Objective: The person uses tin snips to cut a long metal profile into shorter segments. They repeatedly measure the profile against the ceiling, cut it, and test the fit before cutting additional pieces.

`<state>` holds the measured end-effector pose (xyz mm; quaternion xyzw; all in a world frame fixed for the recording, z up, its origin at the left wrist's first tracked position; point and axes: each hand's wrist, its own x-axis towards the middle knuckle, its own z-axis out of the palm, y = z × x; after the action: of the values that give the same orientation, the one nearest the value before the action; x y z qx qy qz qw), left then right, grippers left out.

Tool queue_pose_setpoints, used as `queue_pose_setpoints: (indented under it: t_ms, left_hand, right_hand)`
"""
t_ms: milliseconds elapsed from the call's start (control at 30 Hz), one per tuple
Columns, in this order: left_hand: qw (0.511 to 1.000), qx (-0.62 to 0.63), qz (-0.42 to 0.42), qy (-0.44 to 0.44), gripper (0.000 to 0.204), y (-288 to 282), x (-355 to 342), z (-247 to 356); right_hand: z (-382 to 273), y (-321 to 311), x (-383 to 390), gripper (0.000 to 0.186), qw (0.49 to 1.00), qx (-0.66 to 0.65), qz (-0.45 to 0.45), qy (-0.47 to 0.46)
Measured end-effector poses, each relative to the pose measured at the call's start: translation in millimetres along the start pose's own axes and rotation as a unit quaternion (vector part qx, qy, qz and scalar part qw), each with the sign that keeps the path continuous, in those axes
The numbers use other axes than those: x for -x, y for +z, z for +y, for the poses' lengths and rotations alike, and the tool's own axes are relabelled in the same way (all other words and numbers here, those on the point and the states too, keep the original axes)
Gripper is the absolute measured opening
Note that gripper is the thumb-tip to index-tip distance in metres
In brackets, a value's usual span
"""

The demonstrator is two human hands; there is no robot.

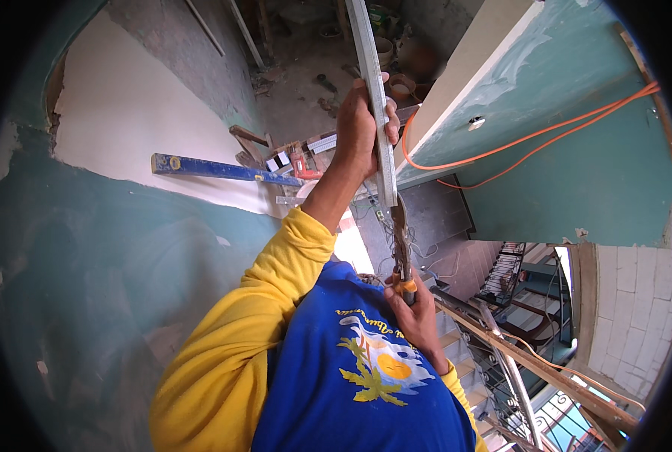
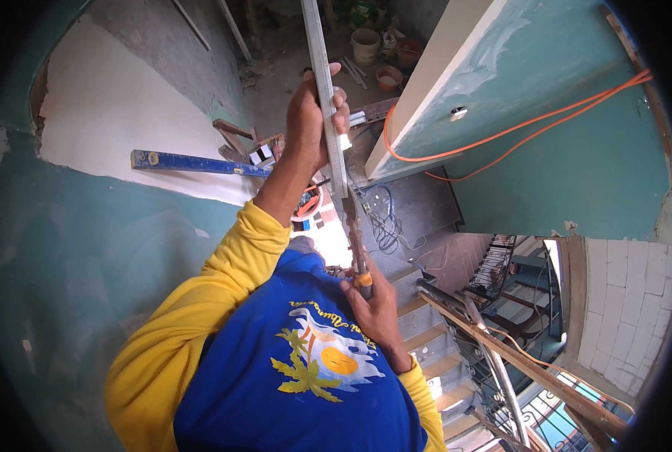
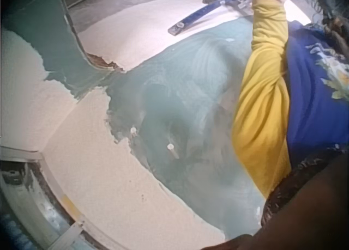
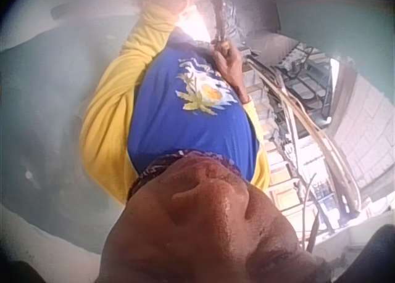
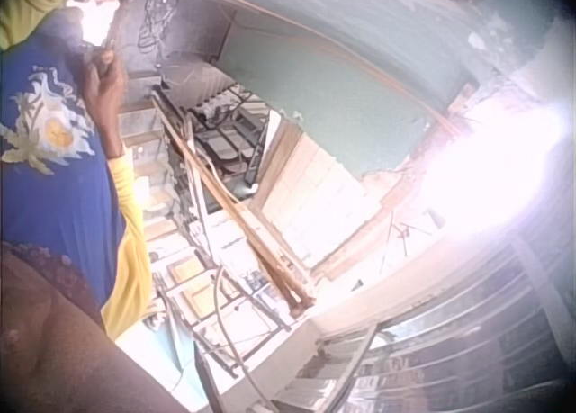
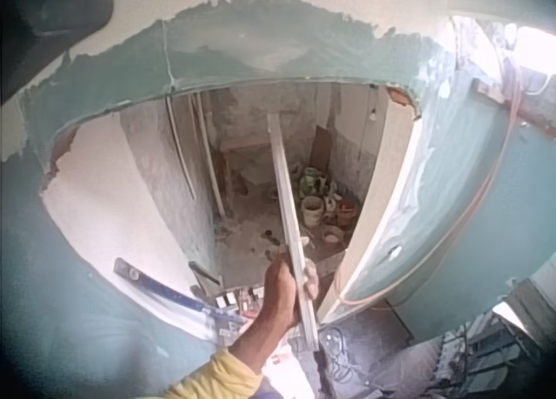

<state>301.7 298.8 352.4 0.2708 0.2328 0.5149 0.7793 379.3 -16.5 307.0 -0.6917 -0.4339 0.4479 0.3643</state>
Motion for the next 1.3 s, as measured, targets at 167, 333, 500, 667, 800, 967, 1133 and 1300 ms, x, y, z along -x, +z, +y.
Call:
queue_pose_setpoints:
  t_ms: [167,333,500,667,800,967,1133,1300]
  left_hand:
    - [0.999,0.024,0.020,-0.010,0.032,-7.4,-7.2,14.6]
    - [0.999,0.002,0.027,-0.042,0.033,-11.2,-6.0,24.0]
    - [0.992,0.045,0.038,-0.113,0.036,-12.6,-2.4,14.1]
    - [0.990,0.043,0.007,-0.133,0.030,-16.7,2.5,8.6]
    - [0.990,0.043,0.010,-0.134,0.029,-20.4,3.0,9.7]
    - [0.988,0.045,0.010,-0.145,0.029,-23.8,2.6,10.3]
    - [0.986,0.022,0.004,-0.163,0.030,-19.4,5.1,10.9]
    - [0.989,-0.021,0.021,-0.147,0.031,-17.3,4.0,10.8]
  right_hand:
    - [8.4,-13.4,8.7,0.075,0.998,-0.037,-0.047,0.030]
    - [9.4,-28.4,-0.8,0.082,0.953,0.202,0.156,-0.164]
    - [-7.6,-50.9,-14.3,0.093,0.867,0.382,0.225,-0.226]
    - [-10.1,-54.4,-18.4,0.095,0.835,0.413,0.247,-0.265]
    - [-8.6,-51.0,-19.2,0.092,0.826,0.424,0.253,-0.271]
    - [-8.9,-49.6,-19.8,0.090,0.815,0.434,0.265,-0.278]
    - [-10.6,-50.6,-20.1,0.090,0.807,0.449,0.269,-0.274]
    - [-15.0,-45.7,-16.6,0.090,0.801,0.461,0.283,-0.256]
